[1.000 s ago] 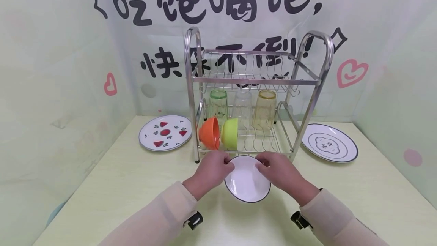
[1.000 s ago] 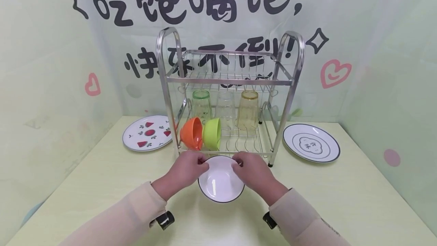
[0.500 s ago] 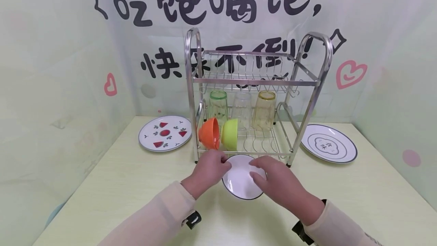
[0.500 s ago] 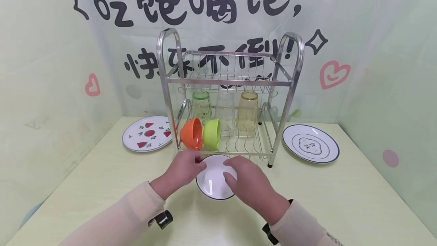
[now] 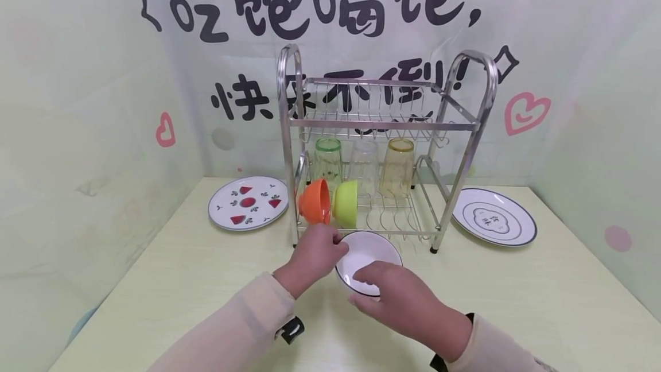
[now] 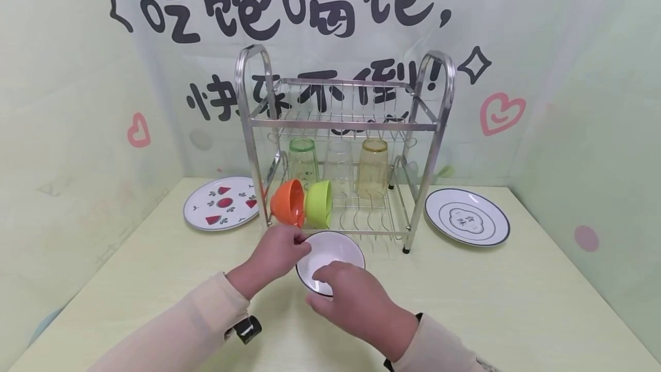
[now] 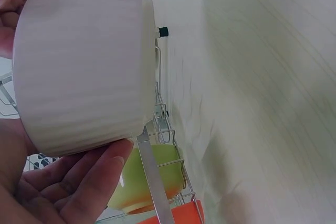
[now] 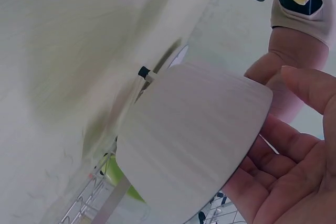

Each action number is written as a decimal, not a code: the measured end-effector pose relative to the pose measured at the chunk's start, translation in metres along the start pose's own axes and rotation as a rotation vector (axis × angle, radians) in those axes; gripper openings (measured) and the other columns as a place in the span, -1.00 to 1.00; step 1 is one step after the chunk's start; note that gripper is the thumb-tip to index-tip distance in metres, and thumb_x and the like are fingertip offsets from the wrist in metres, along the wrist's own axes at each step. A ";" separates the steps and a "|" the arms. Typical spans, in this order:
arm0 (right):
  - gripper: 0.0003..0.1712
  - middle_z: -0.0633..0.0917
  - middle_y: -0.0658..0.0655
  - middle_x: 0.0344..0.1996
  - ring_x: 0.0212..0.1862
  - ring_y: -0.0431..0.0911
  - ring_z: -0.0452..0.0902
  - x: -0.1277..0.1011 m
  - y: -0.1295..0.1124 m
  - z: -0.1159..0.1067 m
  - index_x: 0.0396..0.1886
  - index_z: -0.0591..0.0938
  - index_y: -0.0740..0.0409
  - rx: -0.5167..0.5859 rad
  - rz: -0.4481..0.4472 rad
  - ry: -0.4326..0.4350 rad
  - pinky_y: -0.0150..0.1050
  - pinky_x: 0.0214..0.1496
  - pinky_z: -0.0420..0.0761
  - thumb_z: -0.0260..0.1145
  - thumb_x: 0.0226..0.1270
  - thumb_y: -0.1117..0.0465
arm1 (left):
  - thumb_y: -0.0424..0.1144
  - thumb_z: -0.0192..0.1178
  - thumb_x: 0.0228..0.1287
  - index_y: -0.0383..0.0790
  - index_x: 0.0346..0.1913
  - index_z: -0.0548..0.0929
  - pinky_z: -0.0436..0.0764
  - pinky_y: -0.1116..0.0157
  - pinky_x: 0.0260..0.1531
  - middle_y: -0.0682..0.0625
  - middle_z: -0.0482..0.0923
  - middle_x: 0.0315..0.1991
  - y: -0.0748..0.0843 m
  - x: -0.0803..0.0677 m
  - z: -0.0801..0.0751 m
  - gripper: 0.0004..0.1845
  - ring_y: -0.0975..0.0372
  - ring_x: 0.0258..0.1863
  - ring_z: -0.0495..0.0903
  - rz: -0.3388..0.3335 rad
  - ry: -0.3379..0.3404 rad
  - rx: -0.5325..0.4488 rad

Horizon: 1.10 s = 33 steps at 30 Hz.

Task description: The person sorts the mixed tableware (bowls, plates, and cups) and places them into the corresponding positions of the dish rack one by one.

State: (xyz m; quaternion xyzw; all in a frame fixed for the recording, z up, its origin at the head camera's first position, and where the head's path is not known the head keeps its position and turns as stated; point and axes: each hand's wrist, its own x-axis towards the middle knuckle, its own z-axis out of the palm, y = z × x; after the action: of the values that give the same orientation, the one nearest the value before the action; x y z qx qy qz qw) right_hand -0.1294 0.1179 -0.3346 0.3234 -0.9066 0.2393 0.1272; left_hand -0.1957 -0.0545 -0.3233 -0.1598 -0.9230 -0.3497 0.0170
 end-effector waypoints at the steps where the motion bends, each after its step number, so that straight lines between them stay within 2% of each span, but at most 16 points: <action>1: -0.81 0.73 -0.06 -0.34 -0.24 -0.18 0.62 0.001 0.000 0.001 -0.26 0.70 0.11 -0.001 -0.007 -0.007 -0.30 -0.20 0.62 0.42 0.16 0.14 | -0.39 0.17 0.22 -0.16 -0.77 0.36 0.18 0.41 -0.67 0.11 0.16 -0.80 0.000 0.000 0.000 -0.59 0.28 -0.73 0.20 -0.007 -0.003 -0.001; 6: -0.87 0.68 -0.11 -0.45 -0.36 -0.26 0.56 0.003 -0.002 0.003 -0.33 0.68 0.06 -0.025 0.007 -0.055 -0.36 -0.32 0.57 0.42 0.13 0.17 | -0.37 0.17 0.23 -0.19 -0.73 0.44 0.19 0.40 -0.68 0.09 0.18 -0.78 0.000 0.002 -0.001 -0.64 0.27 -0.72 0.22 -0.040 -0.011 -0.014; 11: -0.90 0.66 -0.11 -0.49 -0.41 -0.31 0.50 0.004 -0.004 0.005 -0.37 0.69 0.08 -0.071 0.030 -0.082 -0.36 -0.37 0.55 0.44 0.10 0.23 | -0.37 0.17 0.23 -0.18 -0.75 0.38 0.17 0.40 -0.68 0.09 0.16 -0.78 0.000 0.002 -0.001 -0.60 0.26 -0.72 0.21 -0.054 -0.009 -0.010; 17: -0.92 0.67 -0.09 -0.51 -0.44 -0.32 0.50 0.003 -0.006 0.006 -0.44 0.67 0.08 -0.106 0.038 -0.063 -0.36 -0.41 0.56 0.43 0.10 0.32 | -0.37 0.17 0.25 -0.18 -0.75 0.40 0.17 0.40 -0.68 0.08 0.17 -0.77 0.001 0.002 -0.001 -0.61 0.25 -0.71 0.21 -0.069 -0.016 -0.011; 23: -0.86 0.60 -0.10 -0.57 -0.51 -0.29 0.42 0.003 -0.007 0.004 -0.49 0.61 0.07 -0.154 0.016 -0.039 -0.36 -0.51 0.48 0.44 0.10 0.32 | -0.37 0.15 0.24 -0.19 -0.73 0.41 0.16 0.40 -0.68 0.08 0.16 -0.76 0.002 0.001 -0.003 -0.63 0.26 -0.69 0.21 -0.064 -0.006 -0.023; 33: -0.84 0.63 -0.07 -0.56 -0.52 -0.28 0.46 0.002 -0.007 0.003 -0.49 0.60 0.09 -0.190 -0.016 0.016 -0.35 -0.51 0.51 0.46 0.07 0.31 | -0.37 0.15 0.23 -0.24 -0.61 0.53 0.26 0.38 -0.65 0.06 0.24 -0.72 0.003 0.000 -0.002 -0.76 0.23 -0.65 0.28 -0.082 0.011 -0.075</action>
State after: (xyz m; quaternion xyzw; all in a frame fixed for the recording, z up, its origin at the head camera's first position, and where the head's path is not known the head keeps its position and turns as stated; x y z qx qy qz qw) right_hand -0.1264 0.1107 -0.3342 0.3154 -0.9215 0.1539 0.1662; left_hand -0.1947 -0.0538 -0.3201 -0.1206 -0.9148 -0.3854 0.0016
